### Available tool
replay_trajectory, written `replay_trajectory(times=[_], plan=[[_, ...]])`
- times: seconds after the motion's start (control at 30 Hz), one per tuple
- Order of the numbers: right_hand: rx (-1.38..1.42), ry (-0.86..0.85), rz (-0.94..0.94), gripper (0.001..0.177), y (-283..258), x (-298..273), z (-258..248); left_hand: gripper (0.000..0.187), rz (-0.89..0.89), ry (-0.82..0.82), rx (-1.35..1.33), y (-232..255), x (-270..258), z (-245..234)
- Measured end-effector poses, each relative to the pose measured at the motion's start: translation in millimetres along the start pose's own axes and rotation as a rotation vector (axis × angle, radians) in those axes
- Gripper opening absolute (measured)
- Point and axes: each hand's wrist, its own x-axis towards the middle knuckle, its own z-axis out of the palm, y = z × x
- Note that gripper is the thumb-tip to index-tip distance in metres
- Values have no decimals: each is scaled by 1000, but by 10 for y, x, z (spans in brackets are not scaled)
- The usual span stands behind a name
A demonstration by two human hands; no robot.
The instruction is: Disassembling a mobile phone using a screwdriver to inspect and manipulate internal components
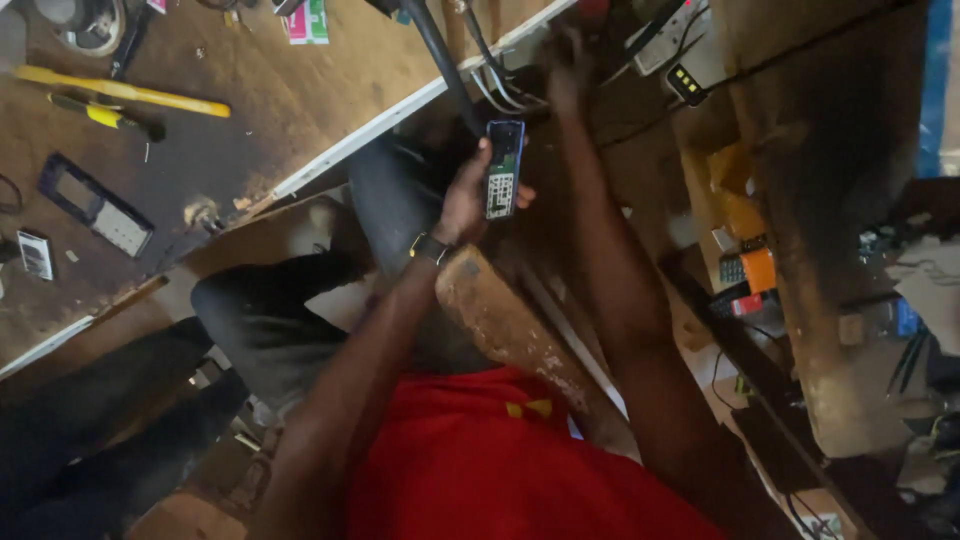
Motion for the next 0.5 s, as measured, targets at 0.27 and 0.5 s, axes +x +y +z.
replay_trajectory(times=[0.27, 0.5], plan=[[312, 28, -186, 23, -1476, -546, 421, 88, -4, -93, -25, -155, -43, -185], [-235, -205, -76, 24, -437, 156, 703, 86, -37, -140, -37, 96, -428, -92]])
